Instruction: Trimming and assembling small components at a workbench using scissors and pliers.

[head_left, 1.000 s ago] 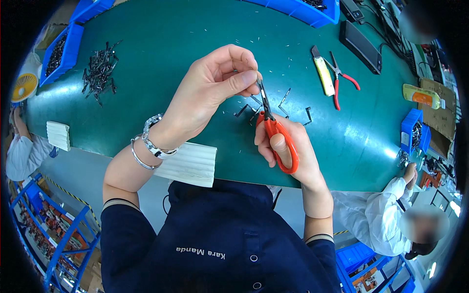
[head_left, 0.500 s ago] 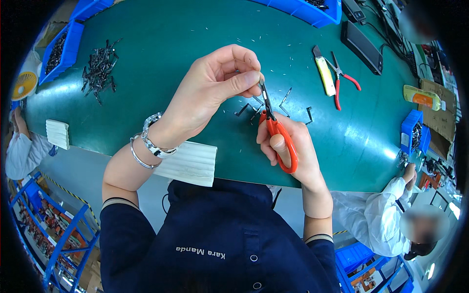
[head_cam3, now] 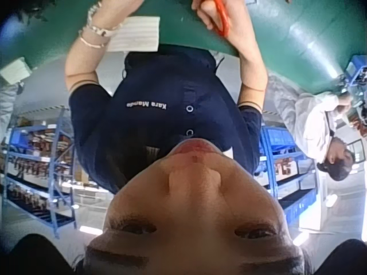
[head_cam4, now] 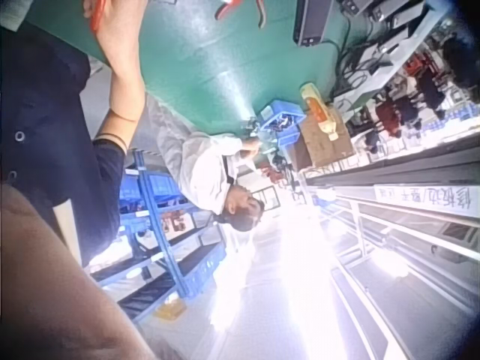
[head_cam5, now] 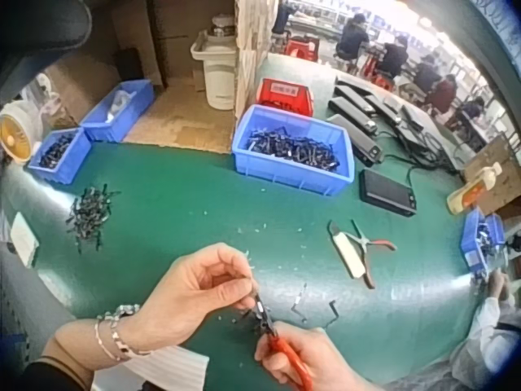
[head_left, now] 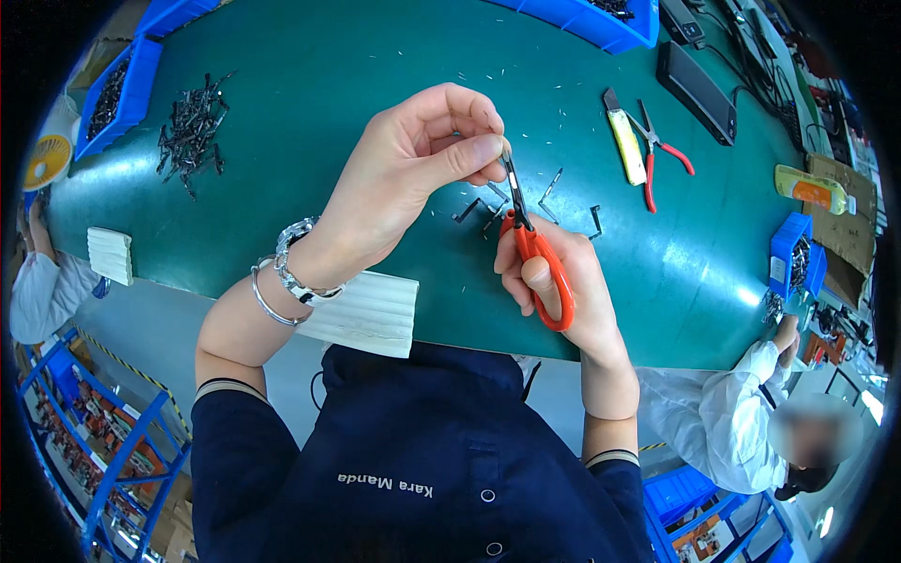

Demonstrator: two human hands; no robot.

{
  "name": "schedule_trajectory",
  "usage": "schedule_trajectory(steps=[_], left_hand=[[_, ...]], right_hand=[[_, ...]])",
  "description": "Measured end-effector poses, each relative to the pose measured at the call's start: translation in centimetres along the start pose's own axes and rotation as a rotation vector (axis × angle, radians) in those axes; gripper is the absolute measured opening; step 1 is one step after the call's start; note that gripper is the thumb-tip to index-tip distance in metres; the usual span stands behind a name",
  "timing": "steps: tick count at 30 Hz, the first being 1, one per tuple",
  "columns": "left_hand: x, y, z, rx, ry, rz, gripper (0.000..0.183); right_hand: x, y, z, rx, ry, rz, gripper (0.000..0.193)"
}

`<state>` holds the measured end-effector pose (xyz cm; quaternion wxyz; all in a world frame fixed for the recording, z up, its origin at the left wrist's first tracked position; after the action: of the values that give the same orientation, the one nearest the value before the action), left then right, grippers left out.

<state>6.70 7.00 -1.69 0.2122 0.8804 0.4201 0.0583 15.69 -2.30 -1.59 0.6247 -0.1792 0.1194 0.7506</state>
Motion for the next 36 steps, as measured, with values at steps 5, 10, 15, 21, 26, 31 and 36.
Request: schedule_trajectory(steps=[5, 10, 15, 21, 26, 31, 36], left_hand=[[0.10, -0.29, -0.18, 0.013, 0.029, -0.021, 0.013], [0.08, -0.01, -0.05, 0.013, 0.001, -0.007, 0.013], [0.11, -0.12, -0.10, 0.013, 0.009, -0.016, 0.013], [0.02, 0.13, -0.02, -0.013, -0.005, 0.011, 0.014], [0.09, 0.15, 0.02, -0.025, -0.010, 0.026, 0.014], [0.06, 0.34, 0.00, -0.037, -0.008, 0.041, 0.015], [0.11, 0.37, 0.03, -0.045, -0.002, 0.053, 0.015]], right_hand=[[-0.06, -0.11, 0.04, 0.000, -0.001, -0.006, 0.049], [-0.07, -0.19, 0.12, 0.013, 0.002, -0.006, 0.045], [0.00, -0.15, -0.01, -0.007, 0.005, -0.010, 0.044], [-0.27, 0.19, 0.09, 0.090, -0.006, 0.060, 0.048], [-0.25, 0.37, -0.09, 0.119, 0.007, 0.099, 0.054], [-0.40, 0.58, 0.34, 0.146, -0.024, 0.119, 0.060], [-0.32, 0.61, 0.56, 0.172, -0.046, 0.140, 0.062]])
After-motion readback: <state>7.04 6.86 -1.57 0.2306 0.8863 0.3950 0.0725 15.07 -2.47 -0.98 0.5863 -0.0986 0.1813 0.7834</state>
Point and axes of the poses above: each hand's wrist, its own x-axis towards the middle knuckle, its own y-axis out of the palm, z = x × y, the point moved 10 cm from there along x, towards the middle knuckle, and after that the axes turned 6 degrees about y, right-handed, at the moved point
